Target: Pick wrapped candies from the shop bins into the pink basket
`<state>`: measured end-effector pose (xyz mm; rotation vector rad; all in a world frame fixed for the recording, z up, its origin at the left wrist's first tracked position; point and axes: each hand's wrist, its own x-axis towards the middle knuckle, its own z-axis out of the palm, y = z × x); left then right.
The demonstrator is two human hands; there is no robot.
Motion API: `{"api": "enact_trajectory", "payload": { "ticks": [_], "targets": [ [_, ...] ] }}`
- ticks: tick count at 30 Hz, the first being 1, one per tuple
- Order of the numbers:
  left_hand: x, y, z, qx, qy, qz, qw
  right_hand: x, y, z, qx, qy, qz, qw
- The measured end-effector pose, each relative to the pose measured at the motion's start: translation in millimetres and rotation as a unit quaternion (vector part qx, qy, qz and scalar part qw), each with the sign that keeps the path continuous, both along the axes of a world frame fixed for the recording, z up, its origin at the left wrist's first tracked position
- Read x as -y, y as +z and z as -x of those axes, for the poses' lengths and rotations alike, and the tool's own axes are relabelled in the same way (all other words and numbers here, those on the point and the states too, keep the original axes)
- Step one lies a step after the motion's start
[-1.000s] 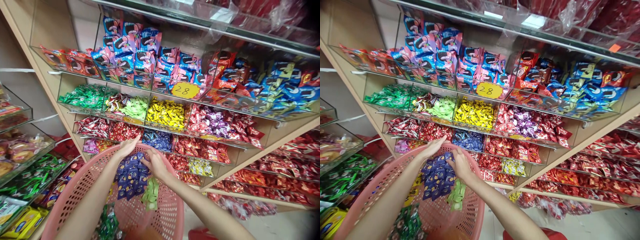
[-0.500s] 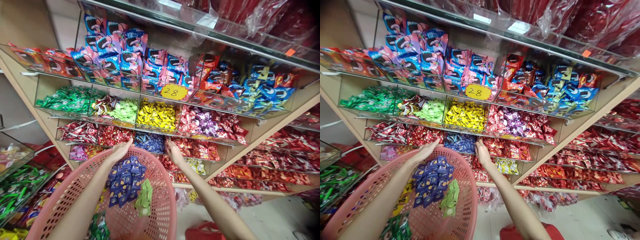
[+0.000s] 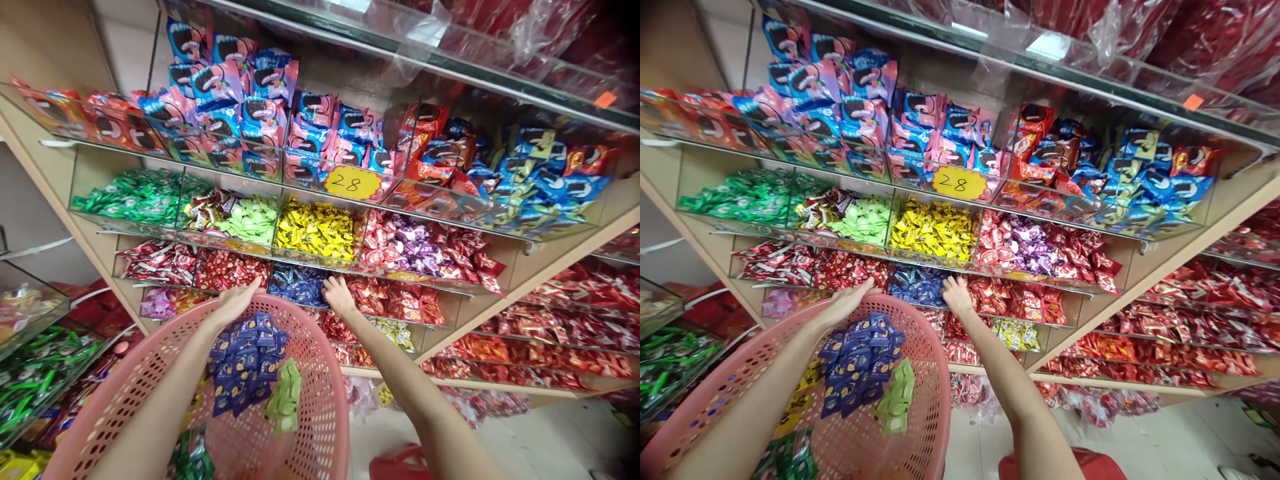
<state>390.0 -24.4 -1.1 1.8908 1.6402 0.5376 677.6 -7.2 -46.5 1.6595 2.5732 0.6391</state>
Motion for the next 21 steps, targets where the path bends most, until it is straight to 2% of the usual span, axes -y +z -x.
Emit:
{"api": "enact_trajectory", "payload": {
  "ticks": [8, 21],
  "targets": [
    [1, 1.0, 13, -0.01, 0.018, 0.018, 1.0, -4, -4.6, -2, 0.011, 0.0, 0.011, 1.0],
    [2, 3.1, 9, 0.005, 0.016, 0.004, 1.0, -3, -8.1, -2, 0.011, -0.017, 0.024, 0.999]
  ]
}}
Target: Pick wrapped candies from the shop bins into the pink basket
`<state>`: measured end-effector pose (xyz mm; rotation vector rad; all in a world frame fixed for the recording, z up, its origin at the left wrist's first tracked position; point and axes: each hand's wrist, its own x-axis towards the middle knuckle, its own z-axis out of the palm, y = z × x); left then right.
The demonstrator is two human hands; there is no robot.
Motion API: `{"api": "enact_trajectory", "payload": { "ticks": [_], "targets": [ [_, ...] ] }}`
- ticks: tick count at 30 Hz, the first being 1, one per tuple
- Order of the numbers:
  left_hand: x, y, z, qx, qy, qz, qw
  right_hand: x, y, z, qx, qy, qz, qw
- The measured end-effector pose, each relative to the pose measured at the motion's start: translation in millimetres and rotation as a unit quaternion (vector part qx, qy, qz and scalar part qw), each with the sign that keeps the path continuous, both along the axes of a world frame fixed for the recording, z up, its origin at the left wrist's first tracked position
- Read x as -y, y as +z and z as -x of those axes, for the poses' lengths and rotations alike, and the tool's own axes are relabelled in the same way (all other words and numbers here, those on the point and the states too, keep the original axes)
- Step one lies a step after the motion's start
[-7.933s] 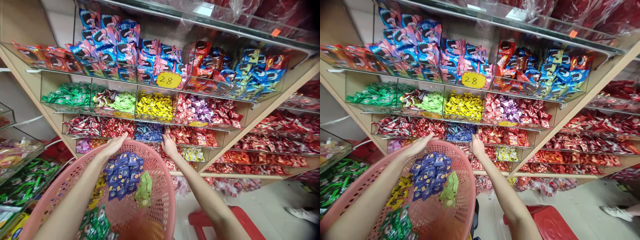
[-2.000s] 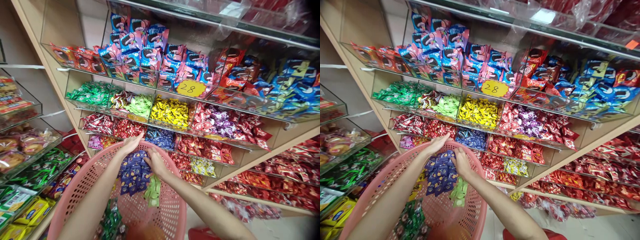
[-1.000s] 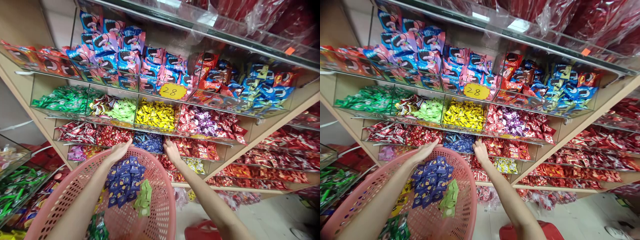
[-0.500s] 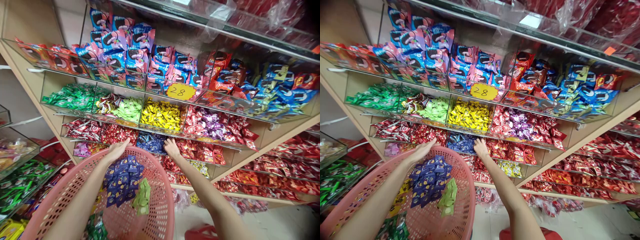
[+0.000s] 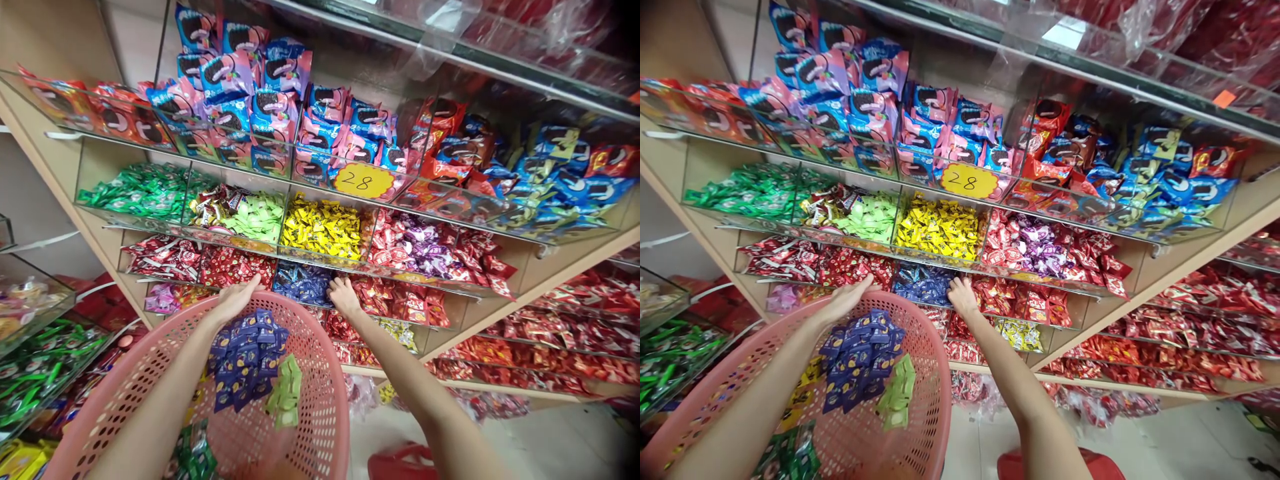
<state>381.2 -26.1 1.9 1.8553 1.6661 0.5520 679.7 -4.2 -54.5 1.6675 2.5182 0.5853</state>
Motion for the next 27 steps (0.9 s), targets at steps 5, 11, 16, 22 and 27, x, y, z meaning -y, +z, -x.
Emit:
{"api": "enact_trajectory", "payload": {
  "ticks": [5, 11, 16, 22, 27],
  "targets": [
    [2, 3.3, 1, -0.009, 0.002, -0.001, 1.0, -1, 0.9, 1, -0.003, 0.006, 0.001, 1.0],
    [3, 4.2, 2, -0.005, 0.008, 0.0, 1.0, -2, 5.9, 2, -0.01, 0.0, -0.003, 1.0],
    [2, 4.5, 2, 0.0, 0.012, 0.019, 1.0, 4, 13.9, 6, -0.035, -0.024, -0.024, 0.999],
    [0, 4.8, 0, -0.007, 0.009, 0.01, 1.0, 22, 20.8, 14, -0.3, -0.121, -0.043, 0.945],
    [-2, 0.9, -1, -0.005, 0.012, -0.001, 1.0, 48, 30.2, 21, -0.655, -0.13, 0.077, 0.74]
  ]
}}
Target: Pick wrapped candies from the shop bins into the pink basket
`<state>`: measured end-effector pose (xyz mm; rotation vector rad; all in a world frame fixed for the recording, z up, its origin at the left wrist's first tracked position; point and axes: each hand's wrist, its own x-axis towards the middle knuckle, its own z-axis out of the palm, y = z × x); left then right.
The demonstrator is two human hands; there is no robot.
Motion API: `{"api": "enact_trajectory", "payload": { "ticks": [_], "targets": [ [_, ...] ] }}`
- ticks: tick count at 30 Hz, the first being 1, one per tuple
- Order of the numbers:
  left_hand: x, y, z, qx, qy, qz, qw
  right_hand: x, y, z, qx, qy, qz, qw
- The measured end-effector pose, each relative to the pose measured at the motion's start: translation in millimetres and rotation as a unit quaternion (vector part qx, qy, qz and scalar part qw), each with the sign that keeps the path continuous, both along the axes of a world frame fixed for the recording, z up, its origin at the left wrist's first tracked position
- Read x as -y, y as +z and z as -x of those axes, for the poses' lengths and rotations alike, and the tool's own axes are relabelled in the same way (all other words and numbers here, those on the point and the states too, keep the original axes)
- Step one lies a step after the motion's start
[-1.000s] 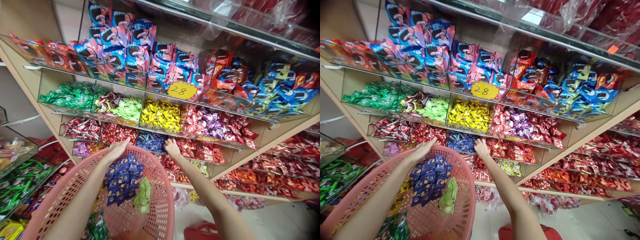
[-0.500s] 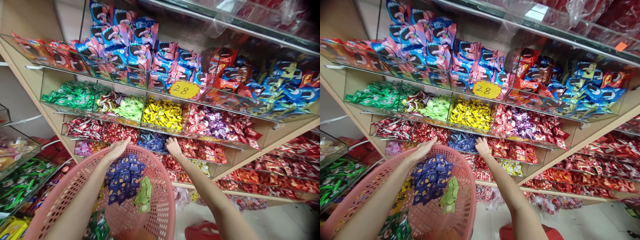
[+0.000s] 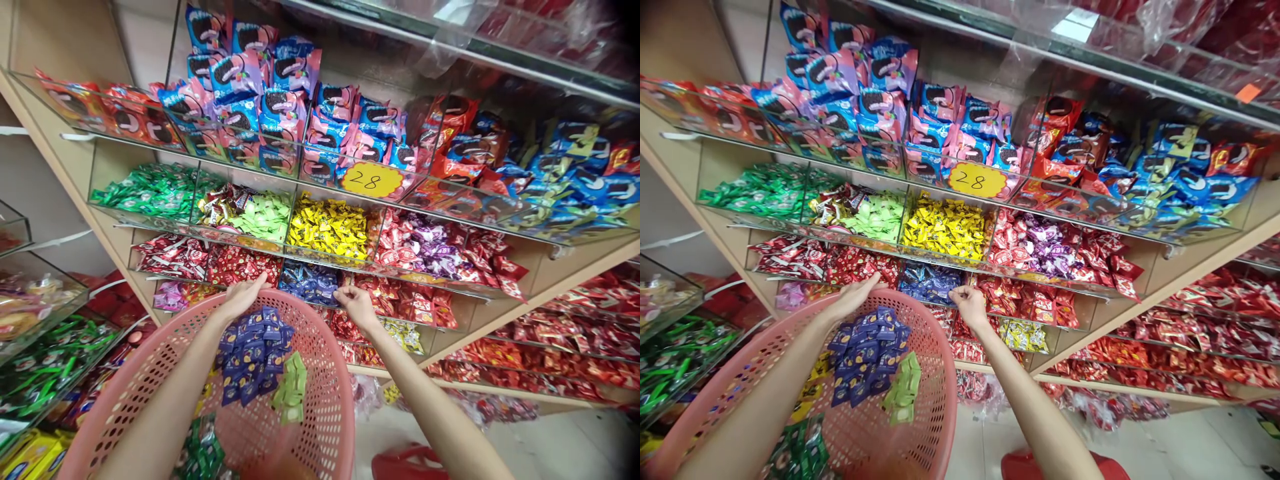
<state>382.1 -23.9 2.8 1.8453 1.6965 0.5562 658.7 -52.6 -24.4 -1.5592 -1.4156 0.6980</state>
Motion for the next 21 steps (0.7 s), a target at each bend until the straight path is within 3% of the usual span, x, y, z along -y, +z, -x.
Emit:
{"api": "enact_trajectory", "payload": {
  "ticks": [2, 5, 12, 21],
  "targets": [
    [-2, -2.7, 0, 0.007, -0.01, -0.001, 1.0, 14, 8.2, 5, -0.141, 0.028, 0.016, 0.989],
    [-4, -4.4, -1, 0.015, -0.023, 0.002, 1.0, 35, 22.2, 13, -0.235, 0.047, 0.041, 0.97],
    [-3, -2.3, -7, 0.01, -0.036, 0.002, 0.999, 64, 34.8, 35, -0.302, 0.048, 0.055, 0.95],
    [4, 1.6, -12, 0.011, -0.036, 0.0, 0.999, 80, 23.5, 80, -0.275, 0.122, 0.029, 0.953]
  ]
}}
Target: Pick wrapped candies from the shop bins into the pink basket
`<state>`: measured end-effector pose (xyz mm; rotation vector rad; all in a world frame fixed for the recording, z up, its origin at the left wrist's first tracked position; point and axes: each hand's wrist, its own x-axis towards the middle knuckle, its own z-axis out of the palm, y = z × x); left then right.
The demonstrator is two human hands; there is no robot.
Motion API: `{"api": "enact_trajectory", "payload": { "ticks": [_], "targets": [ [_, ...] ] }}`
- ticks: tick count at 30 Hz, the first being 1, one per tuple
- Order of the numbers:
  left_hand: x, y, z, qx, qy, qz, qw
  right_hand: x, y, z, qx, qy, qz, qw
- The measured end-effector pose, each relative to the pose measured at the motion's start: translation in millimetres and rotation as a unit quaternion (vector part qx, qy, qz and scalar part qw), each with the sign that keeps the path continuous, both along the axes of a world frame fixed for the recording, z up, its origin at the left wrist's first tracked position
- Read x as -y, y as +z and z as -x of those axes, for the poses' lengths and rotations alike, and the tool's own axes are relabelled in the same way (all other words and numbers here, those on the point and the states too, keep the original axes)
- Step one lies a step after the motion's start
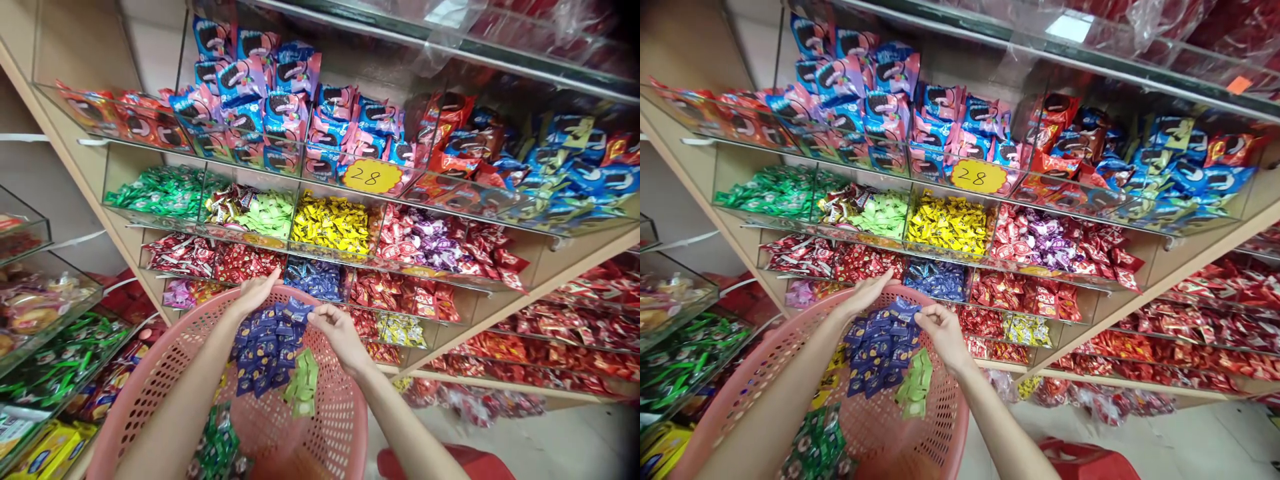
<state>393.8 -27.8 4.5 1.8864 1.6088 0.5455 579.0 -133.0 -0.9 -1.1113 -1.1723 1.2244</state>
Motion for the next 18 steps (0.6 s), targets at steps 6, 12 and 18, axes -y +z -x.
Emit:
{"api": "enact_trajectory", "payload": {
  "ticks": [6, 12, 18],
  "targets": [
    [-1, -7.1, 6, -0.005, 0.005, 0.0, 1.0, 10, -19.4, 18, 0.049, 0.024, -0.038, 0.998],
    [-8, -21.6, 4, -0.014, 0.001, -0.003, 1.0, 14, -36.1, 19, 0.009, 0.049, -0.051, 0.997],
    [-11, -22.2, -10, -0.04, -0.014, -0.002, 0.999, 24, -36.3, 7, 0.222, -0.046, -0.264, 0.938]
  ]
}}
